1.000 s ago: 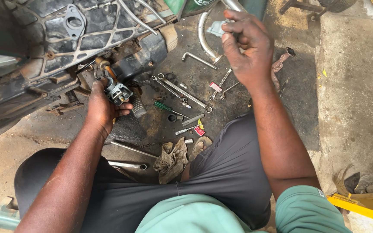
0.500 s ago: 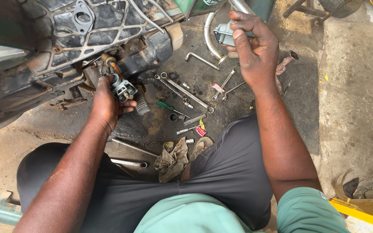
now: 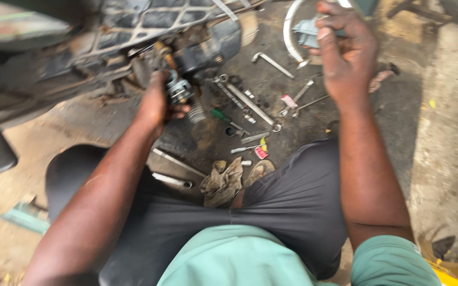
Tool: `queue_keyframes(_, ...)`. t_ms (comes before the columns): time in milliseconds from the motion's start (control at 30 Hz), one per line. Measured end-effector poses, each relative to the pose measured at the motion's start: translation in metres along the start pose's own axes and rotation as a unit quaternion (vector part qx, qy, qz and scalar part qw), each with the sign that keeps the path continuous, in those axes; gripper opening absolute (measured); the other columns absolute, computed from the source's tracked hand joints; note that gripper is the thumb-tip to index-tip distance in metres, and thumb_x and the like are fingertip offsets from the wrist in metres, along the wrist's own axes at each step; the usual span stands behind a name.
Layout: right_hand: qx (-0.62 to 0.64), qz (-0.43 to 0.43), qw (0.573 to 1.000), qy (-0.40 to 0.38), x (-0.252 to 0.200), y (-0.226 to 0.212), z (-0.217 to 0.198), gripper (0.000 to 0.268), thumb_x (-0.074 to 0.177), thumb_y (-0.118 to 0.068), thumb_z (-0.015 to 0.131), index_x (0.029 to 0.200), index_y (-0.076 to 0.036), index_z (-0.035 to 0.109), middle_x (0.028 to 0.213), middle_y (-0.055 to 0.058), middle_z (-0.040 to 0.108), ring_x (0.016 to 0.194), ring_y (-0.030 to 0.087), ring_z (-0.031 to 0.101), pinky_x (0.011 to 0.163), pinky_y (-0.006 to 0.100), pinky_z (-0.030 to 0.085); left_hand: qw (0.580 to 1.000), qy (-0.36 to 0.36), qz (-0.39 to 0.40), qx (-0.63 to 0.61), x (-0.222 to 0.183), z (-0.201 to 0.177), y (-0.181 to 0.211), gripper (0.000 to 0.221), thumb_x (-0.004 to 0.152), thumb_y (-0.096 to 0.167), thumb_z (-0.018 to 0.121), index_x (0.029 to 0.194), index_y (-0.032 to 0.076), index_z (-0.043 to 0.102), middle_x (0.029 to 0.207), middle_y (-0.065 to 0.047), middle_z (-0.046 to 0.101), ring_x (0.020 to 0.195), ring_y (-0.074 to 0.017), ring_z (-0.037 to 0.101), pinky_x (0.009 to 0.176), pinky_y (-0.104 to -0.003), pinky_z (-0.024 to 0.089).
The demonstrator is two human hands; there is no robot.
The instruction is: Disassembling, cleaning, and reassembling a motorcycle carburetor with sealant application.
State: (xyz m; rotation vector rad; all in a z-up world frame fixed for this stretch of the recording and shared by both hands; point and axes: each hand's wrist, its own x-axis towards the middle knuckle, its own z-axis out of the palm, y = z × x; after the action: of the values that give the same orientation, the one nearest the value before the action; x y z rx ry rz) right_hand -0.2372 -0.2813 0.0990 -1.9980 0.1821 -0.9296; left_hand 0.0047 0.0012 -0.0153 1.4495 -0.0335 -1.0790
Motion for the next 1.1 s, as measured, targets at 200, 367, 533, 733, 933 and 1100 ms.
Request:
queue_keyframes(200, 0.03, 0.01, 0.999, -0.003, -0.003, 0.002, 0.002, 0.013, 0.122, -0.01, 0.067, 0.123, 0.003, 0.064, 0.142, 0.014, 0.063, 0.113, 0.015, 0.072, 0.083, 0.028, 0.068, 0.999, -0.009, 0.011, 0.043, 0.002, 0.0, -0.003, 0.055, 0.097, 0.057, 0.037, 0.127, 0.015, 0.058, 0.095, -0.005, 0.071, 0.063, -0.0159, 0.068, 0.059, -0.032, 0.053)
queue_keyframes(367, -0.002, -0.01, 1.0, -0.012, -0.001, -0.012, 0.006, 0.011, 0.119, -0.008, 0.063, 0.122, 0.003, 0.064, 0.14, 0.014, 0.063, 0.111, 0.015, 0.072, 0.084, 0.028, 0.068, 0.995, 0.005, 0.002, 0.101, 0.0, 0.002, 0.0, 0.061, 0.095, 0.06, 0.041, 0.133, 0.015, 0.06, 0.097, -0.005, 0.073, 0.071, -0.0127, 0.07, 0.064, -0.028, 0.055)
queue_keyframes(533, -0.01, -0.027, 0.999, -0.019, -0.002, -0.007, 0.002, 0.01, 0.123, -0.005, 0.064, 0.125, 0.005, 0.065, 0.141, 0.017, 0.064, 0.109, 0.017, 0.075, 0.082, 0.028, 0.064, 0.986, 0.063, 0.032, 0.152, 0.007, 0.004, -0.006, 0.064, 0.088, 0.059, 0.057, 0.13, 0.011, 0.064, 0.106, -0.009, 0.073, 0.082, -0.0215, 0.066, 0.071, -0.037, 0.053)
queue_keyframes(733, -0.019, -0.044, 0.998, -0.027, -0.006, 0.006, -0.001, 0.01, 0.124, -0.005, 0.063, 0.125, 0.004, 0.065, 0.141, 0.018, 0.064, 0.11, 0.019, 0.076, 0.082, 0.029, 0.064, 0.965, 0.082, 0.038, 0.247, 0.002, 0.011, -0.004, 0.087, 0.08, 0.075, 0.06, 0.128, 0.004, 0.068, 0.124, -0.022, 0.07, 0.125, -0.0336, 0.063, 0.109, -0.051, 0.047)
queue_keyframes(933, -0.034, -0.027, 0.999, -0.018, -0.001, -0.008, 0.007, 0.012, 0.114, -0.006, 0.062, 0.122, 0.003, 0.064, 0.137, 0.019, 0.063, 0.113, 0.021, 0.073, 0.085, 0.032, 0.063, 0.958, 0.063, 0.057, 0.273, 0.009, 0.012, -0.011, 0.103, 0.079, 0.082, 0.058, 0.131, -0.006, 0.061, 0.126, -0.029, 0.065, 0.126, -0.037, 0.062, 0.108, -0.052, 0.048)
queue_keyframes(1100, -0.032, -0.022, 0.999, -0.014, 0.002, -0.02, 0.013, 0.012, 0.112, -0.008, 0.063, 0.12, 0.001, 0.064, 0.137, 0.016, 0.063, 0.113, 0.019, 0.072, 0.083, 0.031, 0.063, 0.955, 0.036, 0.079, 0.282, 0.011, 0.011, -0.013, 0.108, 0.078, 0.084, 0.057, 0.133, -0.008, 0.058, 0.128, -0.029, 0.065, 0.125, -0.0367, 0.063, 0.105, -0.048, 0.049)
